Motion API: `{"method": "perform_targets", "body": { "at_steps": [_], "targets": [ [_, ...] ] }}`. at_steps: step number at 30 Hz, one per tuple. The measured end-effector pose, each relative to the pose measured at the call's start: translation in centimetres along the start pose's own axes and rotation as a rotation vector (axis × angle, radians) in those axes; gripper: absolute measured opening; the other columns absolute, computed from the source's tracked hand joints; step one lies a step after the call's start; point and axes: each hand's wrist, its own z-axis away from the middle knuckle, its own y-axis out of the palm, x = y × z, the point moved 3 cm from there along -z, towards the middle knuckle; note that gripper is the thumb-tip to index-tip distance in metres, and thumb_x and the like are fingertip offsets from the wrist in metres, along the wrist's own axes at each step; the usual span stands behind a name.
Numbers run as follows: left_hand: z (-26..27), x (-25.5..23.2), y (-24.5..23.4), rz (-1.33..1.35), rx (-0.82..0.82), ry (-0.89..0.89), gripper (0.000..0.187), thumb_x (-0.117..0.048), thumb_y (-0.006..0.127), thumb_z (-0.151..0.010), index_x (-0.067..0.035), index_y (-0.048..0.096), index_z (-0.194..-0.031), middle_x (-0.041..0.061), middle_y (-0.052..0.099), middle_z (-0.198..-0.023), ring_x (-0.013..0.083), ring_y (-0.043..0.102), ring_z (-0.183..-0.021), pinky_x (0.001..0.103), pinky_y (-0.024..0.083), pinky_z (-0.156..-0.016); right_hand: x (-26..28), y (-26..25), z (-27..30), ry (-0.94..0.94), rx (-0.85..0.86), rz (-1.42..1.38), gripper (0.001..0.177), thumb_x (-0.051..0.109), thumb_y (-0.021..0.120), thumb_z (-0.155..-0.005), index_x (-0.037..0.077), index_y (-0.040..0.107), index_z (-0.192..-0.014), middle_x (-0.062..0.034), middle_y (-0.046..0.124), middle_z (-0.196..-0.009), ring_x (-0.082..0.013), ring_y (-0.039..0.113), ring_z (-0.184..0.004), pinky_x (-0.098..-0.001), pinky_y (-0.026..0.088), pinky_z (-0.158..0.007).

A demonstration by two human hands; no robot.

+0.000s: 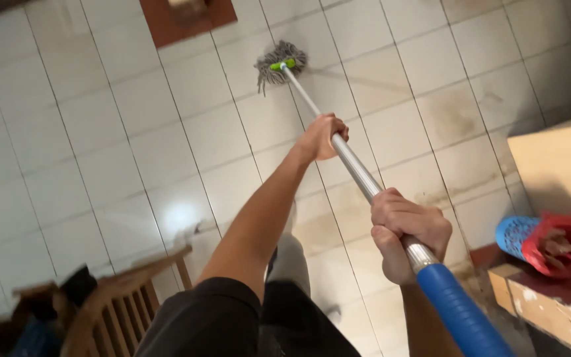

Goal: Mopping the tiled floor of a house, then rinsing and wringing the mop in a bucket of water.

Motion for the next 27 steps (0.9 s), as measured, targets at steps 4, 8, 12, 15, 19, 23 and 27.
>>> {"method": "perform_targets", "body": {
  "at_steps": [4,8,12,15,19,23,27],
  "targets": [
    [-1.2,1.4,-1.1,-0.021,0.043,0.004,0.009,-0.016,0.072,-0.06,-0.012,0.066,-0.065,0.007,0.069,-0.07,0.0307,0.061,-0.075,0.04,0.052,-0.074,-0.7,0.8,-2.1,-0.016,-0.006,0.003,0.026,-0.011,0.05,-0.072,0.002,0.033,-0.057,-0.0043,0.04,-0.054,-0.0161,0.038,-0.051,-0.0318,0.04,-0.061],
    [0.8,-1.2,-0.2,-0.04,0.056,0.019,0.01,-0.015,0.073,-0.058,-0.011,0.065,-0.062,0.008,0.069,-0.069,0.0311,0.06,-0.074,0.04,0.052,-0.075,2.0,1.1,-0.2,-0.008,0.008,0.048,0.024,-0.01,0.051,-0.07,0.003,0.036,-0.056,-0.0036,0.041,-0.054,-0.0148,0.04,-0.05,-0.0309,0.04,-0.061],
    [5.1,-5.8,3.1,0.03,0.067,-0.004,0.003,-0.012,0.068,-0.062,-0.011,0.067,-0.065,0.009,0.068,-0.069,0.0313,0.059,-0.074,0.04,0.052,-0.075,6.7,0.1,4.6,0.034,0.001,0.072,0.025,-0.011,0.053,-0.071,0.003,0.038,-0.057,-0.0035,0.042,-0.054,-0.0141,0.041,-0.05,-0.0298,0.039,-0.061],
    [8.5,-10.8,5.8,0.04,0.045,-0.006,0.004,-0.011,0.067,-0.071,-0.01,0.067,-0.067,0.009,0.069,-0.071,0.0311,0.06,-0.077,0.041,0.052,-0.076,9.5,-1.1,9.9,0.05,-0.03,0.063,0.027,-0.011,0.053,-0.071,0.003,0.036,-0.055,-0.0034,0.042,-0.052,-0.0141,0.041,-0.048,-0.0299,0.04,-0.061],
    [11.1,-15.7,8.5,0.056,0.133,-0.001,0.002,-0.009,0.066,-0.065,-0.008,0.066,-0.063,0.01,0.067,-0.067,0.0321,0.06,-0.076,0.041,0.052,-0.073,12.7,-2.4,14.0,0.038,-0.041,0.085,0.026,-0.012,0.054,-0.072,0.003,0.039,-0.055,-0.0039,0.046,-0.052,-0.014,0.043,-0.047,-0.0299,0.04,-0.06],
    [10.6,-15.0,10.4,0.03,0.116,0.029,0.012,-0.009,0.066,-0.076,-0.008,0.064,-0.064,0.01,0.067,-0.069,0.0326,0.059,-0.077,0.041,0.052,-0.077,11.3,-3.9,15.1,-0.005,-0.055,0.09,0.023,-0.01,0.054,-0.066,0.004,0.04,-0.054,-0.0036,0.046,-0.05,-0.0138,0.044,-0.045,-0.029,0.042,-0.057],
    [6.0,-13.6,10.8,0.057,0.105,0.021,0.004,-0.01,0.069,-0.068,-0.01,0.065,-0.066,0.01,0.067,-0.069,0.0317,0.059,-0.075,0.041,0.052,-0.074,10.1,-6.9,11.2,-0.025,-0.09,0.024,0.025,-0.01,0.052,-0.071,0.003,0.037,-0.056,-0.0042,0.043,-0.052,-0.0144,0.041,-0.047,-0.0301,0.043,-0.059]
  ]
}}
